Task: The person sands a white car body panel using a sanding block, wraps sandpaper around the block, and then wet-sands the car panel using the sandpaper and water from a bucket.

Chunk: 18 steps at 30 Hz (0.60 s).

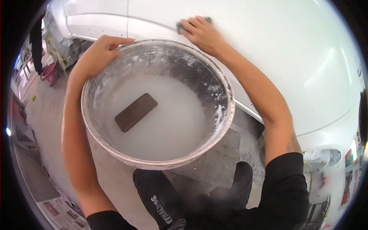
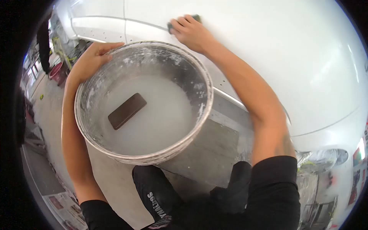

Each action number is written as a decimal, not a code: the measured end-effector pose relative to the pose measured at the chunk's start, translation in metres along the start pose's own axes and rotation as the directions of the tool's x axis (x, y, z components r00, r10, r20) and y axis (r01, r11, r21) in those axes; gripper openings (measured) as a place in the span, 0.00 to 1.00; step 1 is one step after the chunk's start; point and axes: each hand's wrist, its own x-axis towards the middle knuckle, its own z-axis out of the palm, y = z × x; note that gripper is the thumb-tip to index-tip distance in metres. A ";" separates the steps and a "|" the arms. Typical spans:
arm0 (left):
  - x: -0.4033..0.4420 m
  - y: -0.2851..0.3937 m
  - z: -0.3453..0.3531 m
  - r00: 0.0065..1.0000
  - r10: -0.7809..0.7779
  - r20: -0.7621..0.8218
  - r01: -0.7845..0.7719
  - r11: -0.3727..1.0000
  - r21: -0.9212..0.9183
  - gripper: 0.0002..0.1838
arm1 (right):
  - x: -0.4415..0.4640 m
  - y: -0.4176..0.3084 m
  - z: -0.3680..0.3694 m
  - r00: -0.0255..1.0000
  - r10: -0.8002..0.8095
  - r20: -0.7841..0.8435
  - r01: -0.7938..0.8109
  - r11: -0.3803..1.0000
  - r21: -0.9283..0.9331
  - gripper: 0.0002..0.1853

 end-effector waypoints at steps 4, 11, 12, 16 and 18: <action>0.005 -0.015 0.002 0.998 0.048 -0.046 -0.047 0.999 0.009 0.31 | -0.166 0.011 -0.096 0.988 0.088 0.126 -0.091 0.996 0.023 0.17; 0.001 -0.001 -0.002 0.998 -0.064 0.021 0.066 0.989 -0.136 0.31 | -0.044 0.056 -0.043 0.998 0.030 -0.062 -0.031 0.999 -0.020 0.18; 0.001 -0.002 0.002 0.998 -0.046 0.029 0.050 0.987 -0.150 0.31 | 0.005 0.055 -0.016 0.993 0.050 -0.103 -0.061 0.992 -0.112 0.18; 0.003 0.000 -0.006 0.999 -0.030 0.033 0.034 0.992 -0.120 0.29 | 0.007 0.055 -0.025 0.997 0.058 -0.051 -0.063 0.993 -0.099 0.19; 0.001 0.005 -0.001 0.998 -0.055 0.034 0.060 0.987 -0.148 0.29 | -0.107 0.056 -0.080 0.996 0.086 -0.023 -0.086 0.996 -0.011 0.19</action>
